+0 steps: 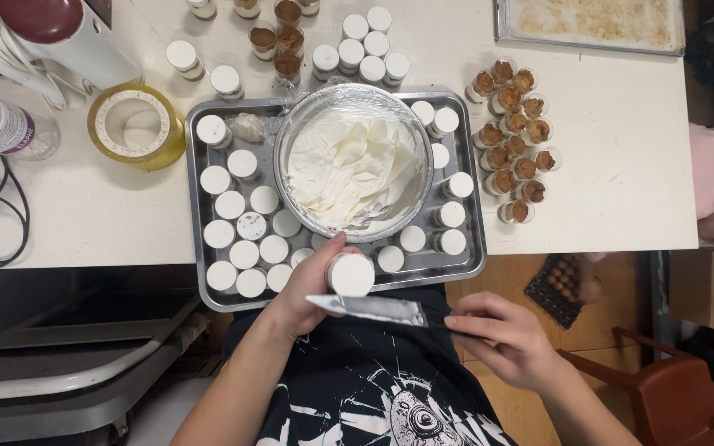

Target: The person levels the whipped cream on top of small dessert cups using a knife, scraping off the excess cream from each cup.

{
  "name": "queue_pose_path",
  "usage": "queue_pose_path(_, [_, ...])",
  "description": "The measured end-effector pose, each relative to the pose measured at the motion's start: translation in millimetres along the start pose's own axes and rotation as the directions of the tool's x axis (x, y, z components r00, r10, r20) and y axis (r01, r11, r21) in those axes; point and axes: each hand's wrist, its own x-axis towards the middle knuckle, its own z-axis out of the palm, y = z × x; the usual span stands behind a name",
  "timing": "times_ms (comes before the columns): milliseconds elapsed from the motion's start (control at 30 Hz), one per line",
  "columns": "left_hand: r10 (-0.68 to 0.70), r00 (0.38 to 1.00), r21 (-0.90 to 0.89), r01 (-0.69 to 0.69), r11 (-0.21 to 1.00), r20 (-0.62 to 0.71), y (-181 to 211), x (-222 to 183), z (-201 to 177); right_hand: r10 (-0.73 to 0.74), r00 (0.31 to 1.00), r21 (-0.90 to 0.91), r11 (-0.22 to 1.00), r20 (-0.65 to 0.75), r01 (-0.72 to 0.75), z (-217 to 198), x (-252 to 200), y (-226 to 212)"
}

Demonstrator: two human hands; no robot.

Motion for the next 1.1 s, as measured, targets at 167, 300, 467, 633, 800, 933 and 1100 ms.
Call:
queue_pose_path(167, [0.073, 0.989, 0.029, -0.077, 0.997, 0.126, 7, 0, -4, 0.211, 0.977, 0.414, 0.888, 0.018, -0.200, 12, -23, 23])
queue_pose_path(300, [0.275, 0.956, -0.108, -0.264, 0.958, 0.102, 3, 5, -4, 0.489, 0.863, 0.557, 0.754, -0.124, -0.348, 23, -17, 59])
queue_pose_path(467, [0.360, 0.933, -0.183, -0.352, 0.918, 0.007, -2, 7, 3, 0.778, 0.626, 0.858, 0.291, 0.045, -0.424, 41, 6, 68])
queue_pose_path(633, [0.428, 0.901, -0.207, -0.407, 0.890, 0.067, -1, 3, 4, 0.663, 0.731, 0.625, 0.641, -0.161, -0.445, 54, 20, 66])
queue_pose_path(800, [0.434, 0.895, -0.296, -0.388, 0.873, 0.106, -3, 2, -4, 0.191, 0.928, -0.309, 0.905, -0.320, -0.293, 55, 27, 65])
queue_pose_path(933, [0.494, 0.857, -0.314, -0.433, 0.845, 0.147, -2, 3, -8, 0.222, 0.938, -0.477, 0.815, -0.265, -0.328, 54, -11, 67])
queue_pose_path(1100, [0.500, 0.858, -0.172, -0.478, 0.861, 0.117, 3, -2, -6, 0.368, 0.868, -0.294, 0.834, -0.333, -0.467, 48, -87, 60])
